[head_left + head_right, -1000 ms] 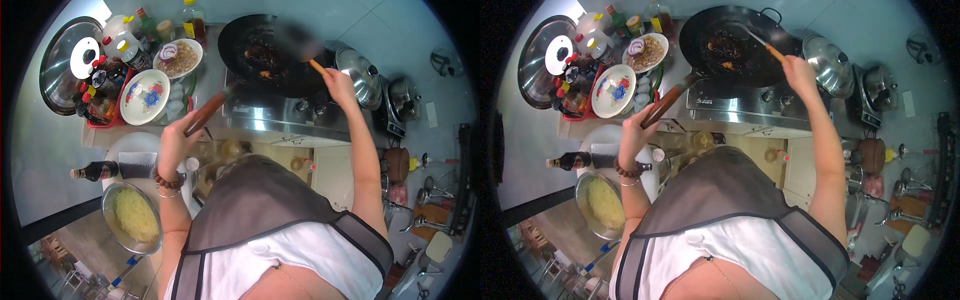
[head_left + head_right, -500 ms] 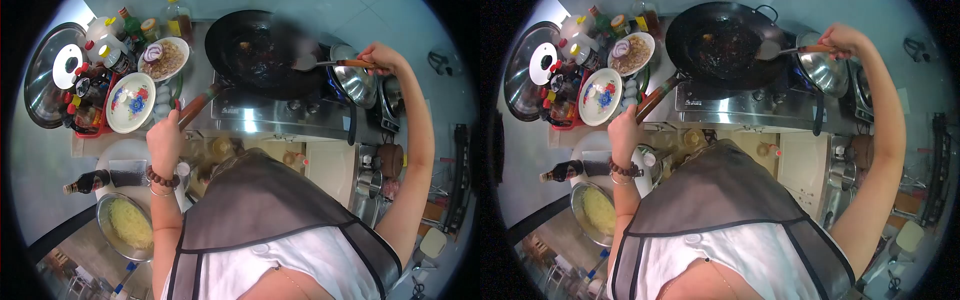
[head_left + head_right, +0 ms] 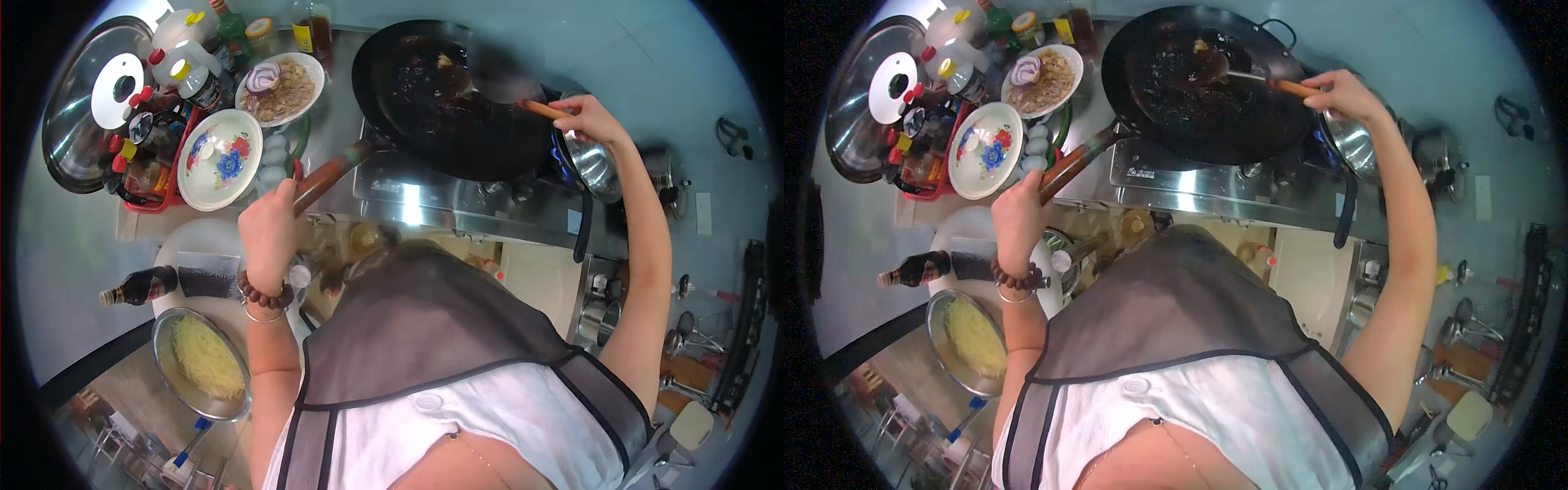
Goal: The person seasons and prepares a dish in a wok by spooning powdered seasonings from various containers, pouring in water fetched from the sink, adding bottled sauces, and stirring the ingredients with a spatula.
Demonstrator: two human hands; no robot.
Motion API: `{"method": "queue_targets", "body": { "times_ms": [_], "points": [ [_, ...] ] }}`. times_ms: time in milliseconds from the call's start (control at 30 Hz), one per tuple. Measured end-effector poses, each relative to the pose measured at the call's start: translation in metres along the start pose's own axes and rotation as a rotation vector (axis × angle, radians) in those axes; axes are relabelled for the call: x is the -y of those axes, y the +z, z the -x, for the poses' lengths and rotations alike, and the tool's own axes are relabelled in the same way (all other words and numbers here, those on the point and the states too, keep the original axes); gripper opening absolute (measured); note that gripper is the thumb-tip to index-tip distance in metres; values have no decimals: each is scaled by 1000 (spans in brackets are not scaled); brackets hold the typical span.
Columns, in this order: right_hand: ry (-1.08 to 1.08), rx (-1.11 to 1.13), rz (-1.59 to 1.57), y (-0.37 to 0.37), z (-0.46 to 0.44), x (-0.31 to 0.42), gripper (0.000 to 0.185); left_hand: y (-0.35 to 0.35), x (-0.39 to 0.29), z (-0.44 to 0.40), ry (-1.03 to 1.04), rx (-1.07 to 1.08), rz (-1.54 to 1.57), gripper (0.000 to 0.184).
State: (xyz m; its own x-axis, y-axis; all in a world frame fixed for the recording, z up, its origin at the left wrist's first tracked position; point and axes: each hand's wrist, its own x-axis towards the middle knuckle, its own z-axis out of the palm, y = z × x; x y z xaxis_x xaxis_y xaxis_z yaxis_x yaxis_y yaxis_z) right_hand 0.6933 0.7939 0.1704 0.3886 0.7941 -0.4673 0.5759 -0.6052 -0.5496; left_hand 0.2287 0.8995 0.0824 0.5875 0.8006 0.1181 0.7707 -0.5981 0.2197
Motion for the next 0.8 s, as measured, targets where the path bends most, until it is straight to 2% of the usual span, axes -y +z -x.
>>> {"method": "queue_targets", "body": {
  "times_ms": [33, 100, 133, 200, 233, 367, 433, 567, 633, 667, 733, 800],
  "points": [
    [7, -3, -3, 3, 2, 6, 31, -1, 0, 0, -15, 1, 14, 18],
    [-206, -97, 327, 11, 8, 24, 29, -2, 0, -1, -24, 6, 28, 18],
    [-200, -99, 325, 12, 11, 29, 29, -2, 0, -1, -35, 16, 25, 18],
    [-489, -404, 1039, 13, 17, 44, 28, -1, 1, -2, -41, 28, 24, 18],
    [-287, -379, 1122, 14, 29, 71, 25, 0, 1, -2, -41, 26, 22, 19],
    [-372, -409, 1210, -8, 76, 116, 22, 3, 5, -2, -59, 42, 4, 20],
    [-178, -352, 1252, -14, 90, 131, 20, 2, 4, -2, -54, 38, 3, 19],
    [-54, -256, 1313, -20, 88, 130, 19, 3, 1, 0, -69, -7, -36, 17],
    [62, -137, 1116, -23, 76, 115, 18, 9, 0, 1, -93, -35, -64, 15],
    [57, -136, 1120, -22, 71, 105, 18, 13, -1, 2, -112, -62, -93, 14],
    [-33, -166, 864, -18, 61, 83, 20, 21, -3, 5, -117, -104, -107, 14],
    [-11, -127, 804, -14, 51, 66, 24, 26, -5, 6, -119, -143, -125, 14]
  ]
}}
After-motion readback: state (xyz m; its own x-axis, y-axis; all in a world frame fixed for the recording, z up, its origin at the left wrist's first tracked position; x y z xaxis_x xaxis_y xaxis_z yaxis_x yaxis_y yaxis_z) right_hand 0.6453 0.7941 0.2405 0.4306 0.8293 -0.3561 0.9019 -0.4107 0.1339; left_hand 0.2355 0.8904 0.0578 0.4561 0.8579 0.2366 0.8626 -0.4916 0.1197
